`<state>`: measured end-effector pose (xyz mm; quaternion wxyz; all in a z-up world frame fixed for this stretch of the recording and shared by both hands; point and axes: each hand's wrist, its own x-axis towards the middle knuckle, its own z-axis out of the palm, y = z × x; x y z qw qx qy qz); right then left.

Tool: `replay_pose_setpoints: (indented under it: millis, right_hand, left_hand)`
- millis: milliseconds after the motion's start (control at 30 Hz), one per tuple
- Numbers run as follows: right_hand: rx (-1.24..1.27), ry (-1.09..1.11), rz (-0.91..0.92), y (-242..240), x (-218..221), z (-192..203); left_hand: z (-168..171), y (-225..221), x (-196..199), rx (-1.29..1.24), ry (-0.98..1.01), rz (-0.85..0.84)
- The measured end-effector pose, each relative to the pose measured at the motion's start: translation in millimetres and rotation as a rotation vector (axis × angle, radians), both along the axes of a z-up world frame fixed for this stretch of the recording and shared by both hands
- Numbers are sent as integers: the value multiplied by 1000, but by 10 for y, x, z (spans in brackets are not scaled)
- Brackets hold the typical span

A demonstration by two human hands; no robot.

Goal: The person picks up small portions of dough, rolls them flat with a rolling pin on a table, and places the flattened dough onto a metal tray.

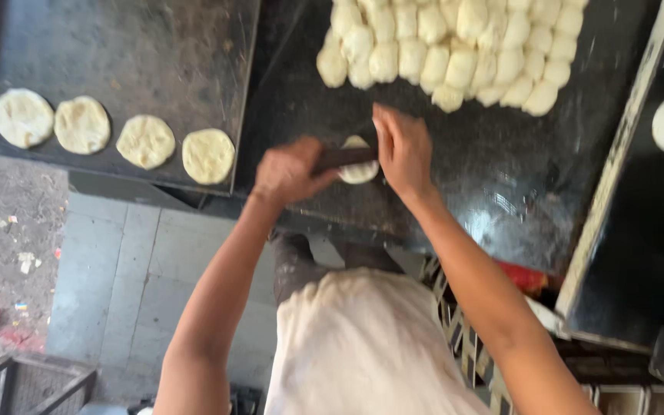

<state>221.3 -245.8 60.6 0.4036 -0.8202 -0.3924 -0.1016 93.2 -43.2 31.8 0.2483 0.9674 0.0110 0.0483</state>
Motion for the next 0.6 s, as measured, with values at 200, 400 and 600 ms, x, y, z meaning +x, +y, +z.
replay_pose_setpoints:
  millis: [200, 400, 600]
  right_hand:
    - [-241, 129, -126, 162, 525, -706]
    - [-78, 462, -294, -120, -239, -575]
    - [-456, -80, -161, -126, -135, -817]
  left_hand:
    - [31, 229, 738, 61, 141, -10]
    - [-11, 128, -49, 162, -131, -198]
    - [-238, 38, -670, 91, 21, 497]
